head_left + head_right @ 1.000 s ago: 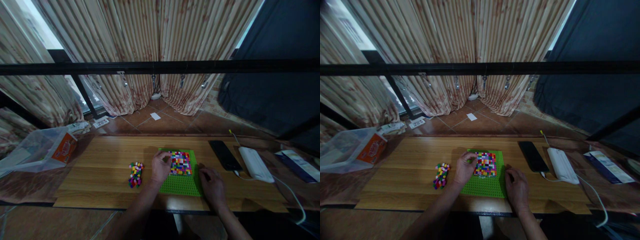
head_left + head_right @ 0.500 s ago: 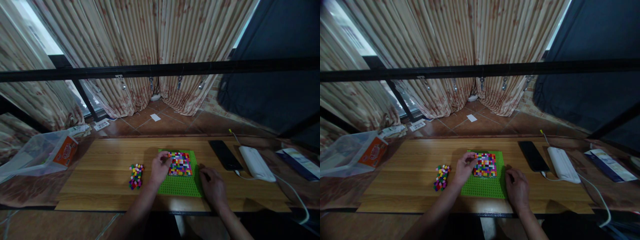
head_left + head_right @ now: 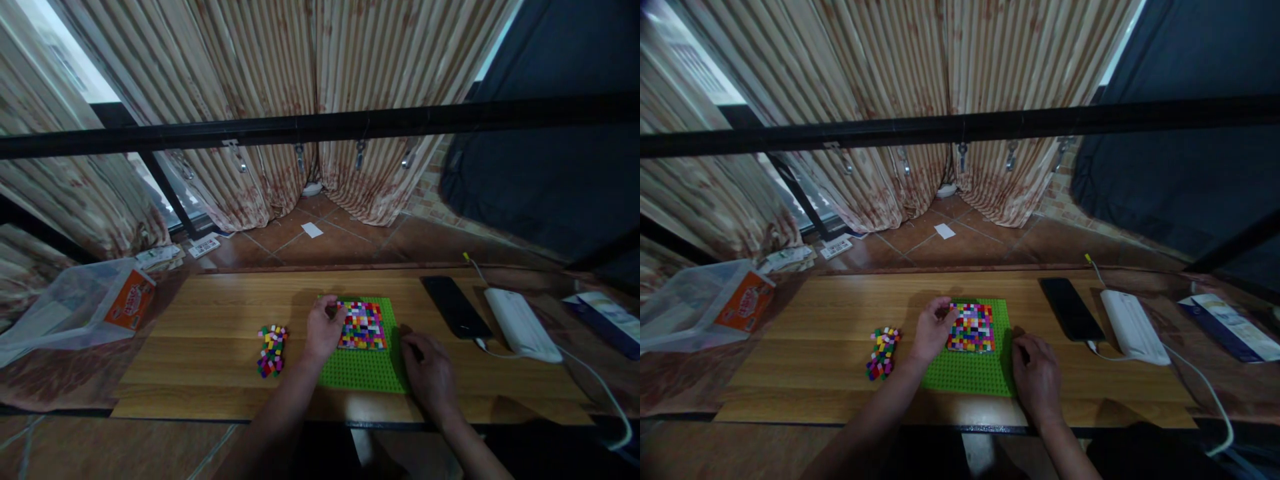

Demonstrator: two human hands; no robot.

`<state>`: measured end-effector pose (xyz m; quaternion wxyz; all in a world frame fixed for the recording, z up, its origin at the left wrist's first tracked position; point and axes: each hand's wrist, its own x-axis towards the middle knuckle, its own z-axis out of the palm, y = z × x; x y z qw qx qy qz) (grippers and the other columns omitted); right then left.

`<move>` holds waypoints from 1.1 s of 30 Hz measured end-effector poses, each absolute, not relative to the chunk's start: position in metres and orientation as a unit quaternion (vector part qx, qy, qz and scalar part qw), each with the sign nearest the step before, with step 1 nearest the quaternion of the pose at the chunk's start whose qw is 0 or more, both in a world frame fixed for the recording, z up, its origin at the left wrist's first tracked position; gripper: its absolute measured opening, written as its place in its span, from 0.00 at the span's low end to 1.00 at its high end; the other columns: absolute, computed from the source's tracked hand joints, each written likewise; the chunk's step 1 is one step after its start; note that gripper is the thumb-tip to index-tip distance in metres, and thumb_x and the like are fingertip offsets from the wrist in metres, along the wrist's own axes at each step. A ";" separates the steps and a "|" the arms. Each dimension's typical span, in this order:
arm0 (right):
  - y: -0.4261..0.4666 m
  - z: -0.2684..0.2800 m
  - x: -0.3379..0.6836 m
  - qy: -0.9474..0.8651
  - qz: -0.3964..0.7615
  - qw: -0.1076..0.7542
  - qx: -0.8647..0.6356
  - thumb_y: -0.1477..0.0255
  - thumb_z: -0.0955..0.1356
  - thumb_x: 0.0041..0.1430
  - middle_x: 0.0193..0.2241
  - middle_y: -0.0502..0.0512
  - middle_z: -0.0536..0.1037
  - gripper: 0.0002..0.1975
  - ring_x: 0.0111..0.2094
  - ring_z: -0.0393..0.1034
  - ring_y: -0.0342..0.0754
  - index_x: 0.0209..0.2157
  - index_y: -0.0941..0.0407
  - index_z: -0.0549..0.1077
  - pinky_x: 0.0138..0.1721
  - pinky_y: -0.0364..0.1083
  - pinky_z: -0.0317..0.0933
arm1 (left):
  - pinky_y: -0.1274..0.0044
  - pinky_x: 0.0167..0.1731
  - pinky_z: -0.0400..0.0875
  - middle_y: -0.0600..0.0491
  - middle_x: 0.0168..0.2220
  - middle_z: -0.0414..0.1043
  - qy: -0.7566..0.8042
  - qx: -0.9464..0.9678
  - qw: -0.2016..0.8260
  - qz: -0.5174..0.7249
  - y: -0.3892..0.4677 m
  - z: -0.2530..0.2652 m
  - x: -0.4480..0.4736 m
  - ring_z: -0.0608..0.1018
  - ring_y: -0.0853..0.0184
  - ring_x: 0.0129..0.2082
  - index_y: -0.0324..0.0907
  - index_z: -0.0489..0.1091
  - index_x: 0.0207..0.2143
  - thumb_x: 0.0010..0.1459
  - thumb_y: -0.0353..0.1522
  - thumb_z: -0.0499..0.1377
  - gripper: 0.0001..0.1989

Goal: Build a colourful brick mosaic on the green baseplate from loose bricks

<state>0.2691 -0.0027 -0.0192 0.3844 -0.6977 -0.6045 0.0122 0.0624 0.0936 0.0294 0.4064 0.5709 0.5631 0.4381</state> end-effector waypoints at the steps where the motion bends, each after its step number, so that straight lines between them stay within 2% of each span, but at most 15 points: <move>1: -0.003 -0.019 0.269 -0.605 0.011 0.384 -0.697 0.65 0.61 0.60 0.36 0.60 0.76 0.12 0.39 0.70 0.53 0.32 0.56 0.73 0.42 0.51 0.63 | 0.76 0.37 0.70 0.49 0.36 0.74 0.560 0.566 0.411 0.443 0.093 0.030 0.063 0.76 0.68 0.35 0.38 0.71 0.41 0.53 0.29 0.60 0.12; 11: -0.003 -0.020 0.272 -0.615 0.006 0.378 -0.692 0.61 0.60 0.60 0.35 0.61 0.77 0.16 0.37 0.70 0.53 0.31 0.56 0.73 0.41 0.51 0.64 | 0.75 0.39 0.71 0.49 0.35 0.75 0.577 0.547 0.406 0.451 0.092 0.028 0.067 0.77 0.67 0.35 0.38 0.71 0.40 0.51 0.28 0.61 0.12; 16: -0.004 -0.023 0.275 -0.618 0.004 0.367 -0.695 0.57 0.59 0.60 0.35 0.62 0.77 0.20 0.37 0.71 0.55 0.32 0.57 0.74 0.40 0.52 0.64 | 0.74 0.41 0.71 0.48 0.37 0.75 0.573 0.556 0.358 0.485 0.076 0.038 0.059 0.77 0.65 0.38 0.38 0.70 0.44 0.57 0.34 0.58 0.13; 22: -0.004 -0.024 0.277 -0.622 -0.004 0.366 -0.692 0.57 0.59 0.59 0.35 0.62 0.77 0.20 0.36 0.71 0.56 0.31 0.56 0.74 0.38 0.52 0.64 | 0.72 0.44 0.70 0.47 0.41 0.74 0.591 0.579 0.255 0.500 0.041 0.043 -0.009 0.76 0.65 0.41 0.41 0.70 0.44 0.58 0.30 0.55 0.11; 25: -0.003 -0.025 0.278 -0.628 -0.006 0.363 -0.689 0.58 0.59 0.58 0.35 0.61 0.77 0.19 0.35 0.71 0.56 0.30 0.55 0.74 0.38 0.52 0.64 | 0.74 0.38 0.72 0.48 0.38 0.75 0.659 0.542 0.233 0.468 0.033 0.036 -0.059 0.77 0.66 0.35 0.39 0.71 0.42 0.58 0.29 0.52 0.11; 28: -0.003 -0.025 0.278 -0.628 -0.001 0.357 -0.692 0.58 0.59 0.57 0.34 0.61 0.77 0.18 0.34 0.71 0.56 0.30 0.55 0.74 0.37 0.52 0.64 | 0.74 0.40 0.71 0.47 0.39 0.74 0.706 0.590 0.166 0.354 0.037 0.032 -0.093 0.76 0.66 0.38 0.39 0.72 0.41 0.56 0.24 0.51 0.13; 33: -0.003 -0.024 0.277 -0.621 0.010 0.364 -0.694 0.58 0.59 0.57 0.34 0.61 0.77 0.18 0.35 0.71 0.56 0.31 0.55 0.74 0.37 0.52 0.64 | 0.76 0.41 0.68 0.52 0.34 0.73 0.685 0.655 0.170 0.272 0.051 0.035 -0.103 0.75 0.66 0.37 0.43 0.75 0.32 0.53 0.24 0.56 0.10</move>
